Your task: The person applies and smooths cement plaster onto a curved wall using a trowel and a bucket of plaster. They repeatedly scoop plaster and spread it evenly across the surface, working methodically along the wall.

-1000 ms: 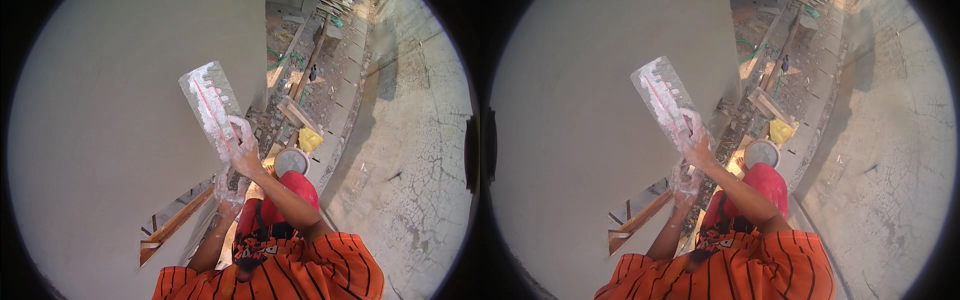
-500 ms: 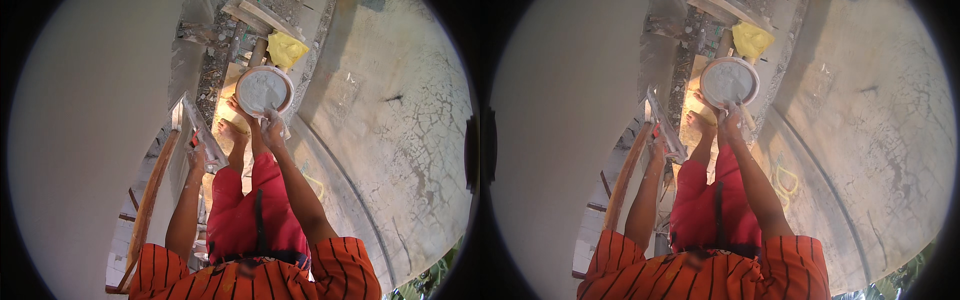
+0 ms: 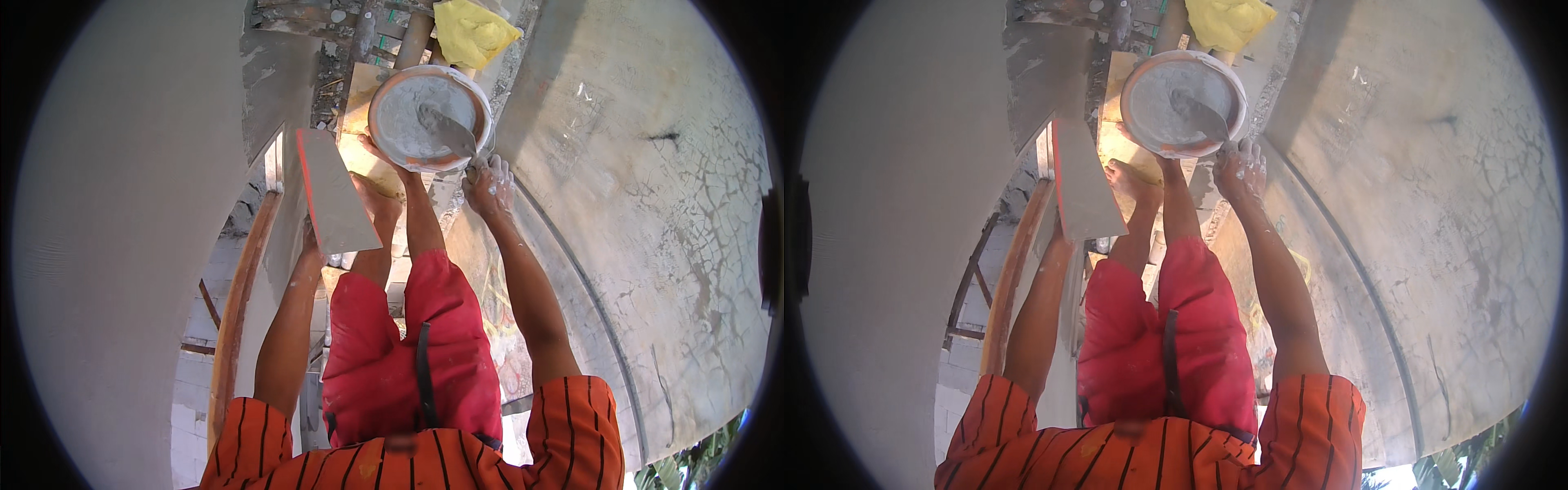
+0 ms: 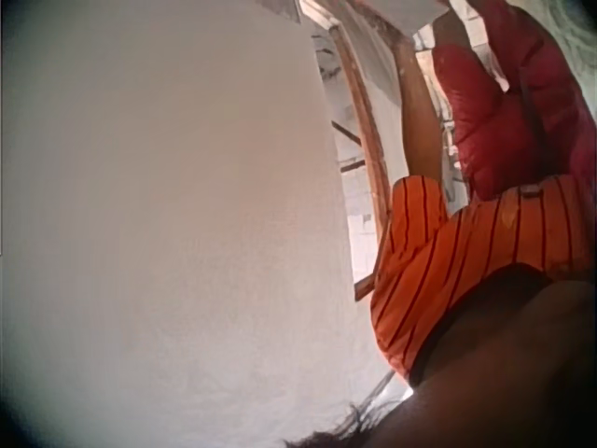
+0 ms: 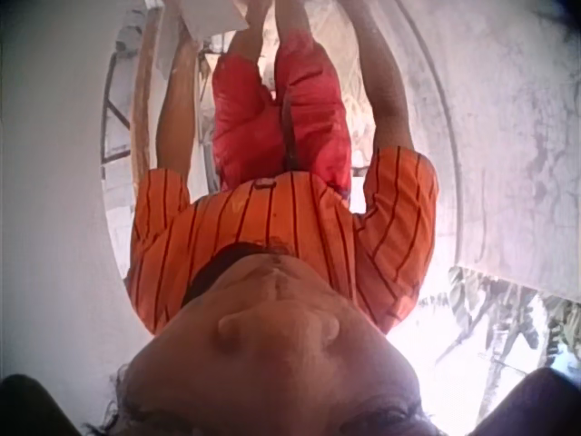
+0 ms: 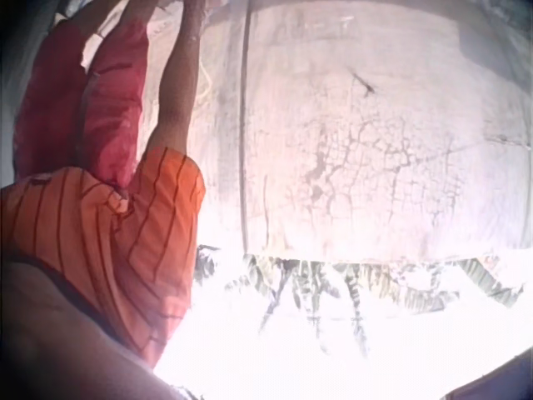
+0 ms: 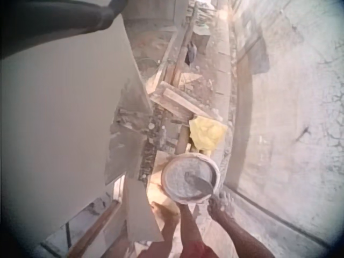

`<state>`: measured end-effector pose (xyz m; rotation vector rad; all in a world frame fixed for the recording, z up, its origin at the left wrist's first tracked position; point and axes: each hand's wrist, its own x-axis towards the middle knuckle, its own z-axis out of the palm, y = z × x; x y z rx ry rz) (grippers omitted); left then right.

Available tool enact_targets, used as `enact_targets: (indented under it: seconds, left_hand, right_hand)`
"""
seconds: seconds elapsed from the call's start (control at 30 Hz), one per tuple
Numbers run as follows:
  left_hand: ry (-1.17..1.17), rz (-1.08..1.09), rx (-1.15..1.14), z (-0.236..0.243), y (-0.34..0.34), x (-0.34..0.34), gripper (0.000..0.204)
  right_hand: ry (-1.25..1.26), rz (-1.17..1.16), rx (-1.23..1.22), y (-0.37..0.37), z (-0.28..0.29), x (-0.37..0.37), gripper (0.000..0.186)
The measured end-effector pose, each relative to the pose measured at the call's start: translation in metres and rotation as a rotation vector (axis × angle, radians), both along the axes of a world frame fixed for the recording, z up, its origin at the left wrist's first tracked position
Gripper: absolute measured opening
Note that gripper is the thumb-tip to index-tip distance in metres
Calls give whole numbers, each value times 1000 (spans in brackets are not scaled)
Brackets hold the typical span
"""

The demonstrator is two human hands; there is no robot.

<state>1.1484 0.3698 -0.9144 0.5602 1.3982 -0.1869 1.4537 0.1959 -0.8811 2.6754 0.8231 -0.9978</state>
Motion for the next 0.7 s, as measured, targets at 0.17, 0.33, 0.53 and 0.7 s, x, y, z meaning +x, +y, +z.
enact_targets:
  seconds: [0.17, 0.33, 0.53, 0.7]
  left_hand:
    - [-187, 479, -264, -39, -27, -48, 40]
    - [-176, 421, -226, -84, -42, -86, 40]
    - [-123, 448, -217, -58, -20, -51, 36]
    - [-86, 66, 28, -77, 8, -52, 34]
  right_hand:
    - [73, -181, -101, -19, 21, 14, 39]
    - [4, -311, -72, 6, -33, -12, 38]
    - [415, -917, 477, 44, -114, -64, 27]
    - [730, -1170, 519, 32, -87, -59, 26]
